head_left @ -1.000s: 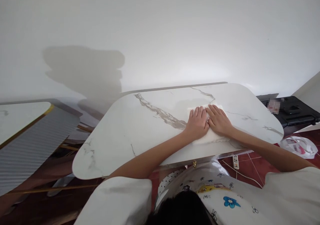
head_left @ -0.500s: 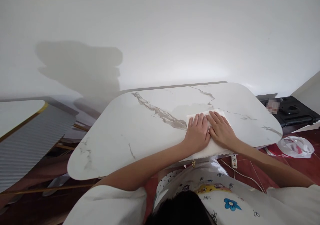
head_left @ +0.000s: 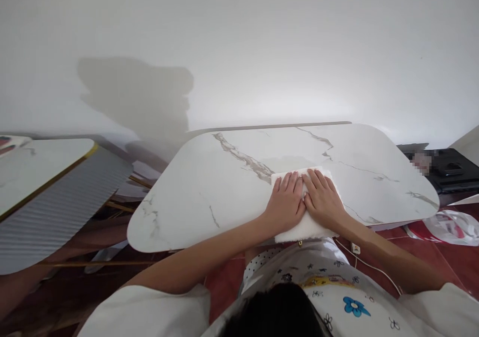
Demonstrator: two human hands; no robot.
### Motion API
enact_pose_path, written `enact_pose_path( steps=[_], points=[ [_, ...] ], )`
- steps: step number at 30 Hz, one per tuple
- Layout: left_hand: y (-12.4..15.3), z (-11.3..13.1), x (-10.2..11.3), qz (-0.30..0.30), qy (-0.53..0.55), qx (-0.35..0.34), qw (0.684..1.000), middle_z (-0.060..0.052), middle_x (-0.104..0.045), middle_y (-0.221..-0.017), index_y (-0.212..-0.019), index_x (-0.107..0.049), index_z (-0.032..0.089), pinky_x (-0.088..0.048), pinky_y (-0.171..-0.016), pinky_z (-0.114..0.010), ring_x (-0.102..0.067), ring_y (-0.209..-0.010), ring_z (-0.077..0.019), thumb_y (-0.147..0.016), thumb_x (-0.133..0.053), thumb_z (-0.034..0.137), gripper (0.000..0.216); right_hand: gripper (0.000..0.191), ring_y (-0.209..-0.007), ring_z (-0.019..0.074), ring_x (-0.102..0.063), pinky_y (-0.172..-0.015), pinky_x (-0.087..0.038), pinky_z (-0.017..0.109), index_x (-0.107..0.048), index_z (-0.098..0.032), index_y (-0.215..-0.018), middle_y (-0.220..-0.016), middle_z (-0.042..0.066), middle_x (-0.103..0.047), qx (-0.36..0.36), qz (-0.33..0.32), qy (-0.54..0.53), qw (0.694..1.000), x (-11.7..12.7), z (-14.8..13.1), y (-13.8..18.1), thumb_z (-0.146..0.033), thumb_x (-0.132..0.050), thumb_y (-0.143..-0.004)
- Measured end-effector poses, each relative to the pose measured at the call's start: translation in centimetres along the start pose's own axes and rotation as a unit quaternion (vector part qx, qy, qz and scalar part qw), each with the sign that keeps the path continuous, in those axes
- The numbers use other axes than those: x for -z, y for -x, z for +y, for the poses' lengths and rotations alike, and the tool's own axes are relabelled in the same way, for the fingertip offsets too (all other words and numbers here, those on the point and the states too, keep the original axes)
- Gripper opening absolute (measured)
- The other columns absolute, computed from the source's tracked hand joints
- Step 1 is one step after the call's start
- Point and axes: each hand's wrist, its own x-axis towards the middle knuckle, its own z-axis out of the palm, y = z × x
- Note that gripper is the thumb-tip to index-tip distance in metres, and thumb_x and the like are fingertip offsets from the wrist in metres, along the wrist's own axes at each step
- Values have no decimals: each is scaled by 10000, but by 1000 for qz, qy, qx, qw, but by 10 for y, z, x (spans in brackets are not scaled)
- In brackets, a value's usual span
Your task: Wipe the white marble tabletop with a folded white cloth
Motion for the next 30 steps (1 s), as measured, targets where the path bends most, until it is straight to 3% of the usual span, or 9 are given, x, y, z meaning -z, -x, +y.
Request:
enact_pose_path(
  steps=[5,14,23,30],
  points=[
    [0,-11,3,-17,5,6,1000,-185,-319,-1520,-1435,-346,20,-232,-1137,-522,-267,-1412,-326,-913,-315,287,587,510,-1373,280,-347,-1095,-319,455,-456,-136,-1386,-1478,119,-425,-13,2,-16,1000,-2,-7,-11,-248,-339,-902],
    [-27,-33,-2,15,4,6,1000,-194,-376,-1487,-1399,-387,49,-245,-1118,-524,-306,-1391,-329,-902,-342,282,550,501,-1366,274,-353,-1078,-329,445,-458,-142,-1370,-1463,123,-441,-3,9,-21,1000,-12,3,-44,-233,-346,-890],
    [-86,-74,-9,70,-13,-4,997,-198,-418,-1453,-1360,-427,64,-264,-1100,-496,-364,-1346,-308,-906,-336,249,498,487,-1355,268,-355,-1069,-330,433,-458,-123,-1354,-1451,127,-452,3,8,-23,1000,-26,27,-112,-239,-331,-899],
    [-141,-114,-13,55,-6,-7,998,-177,-418,-1445,-1359,-415,99,-257,-1089,-487,-363,-1330,-293,-890,-334,240,497,496,-1357,277,-343,-1076,-312,431,-448,-126,-1364,-1462,120,-437,-6,13,-10,1000,-42,46,-171,-251,-316,-902]
  ],
)
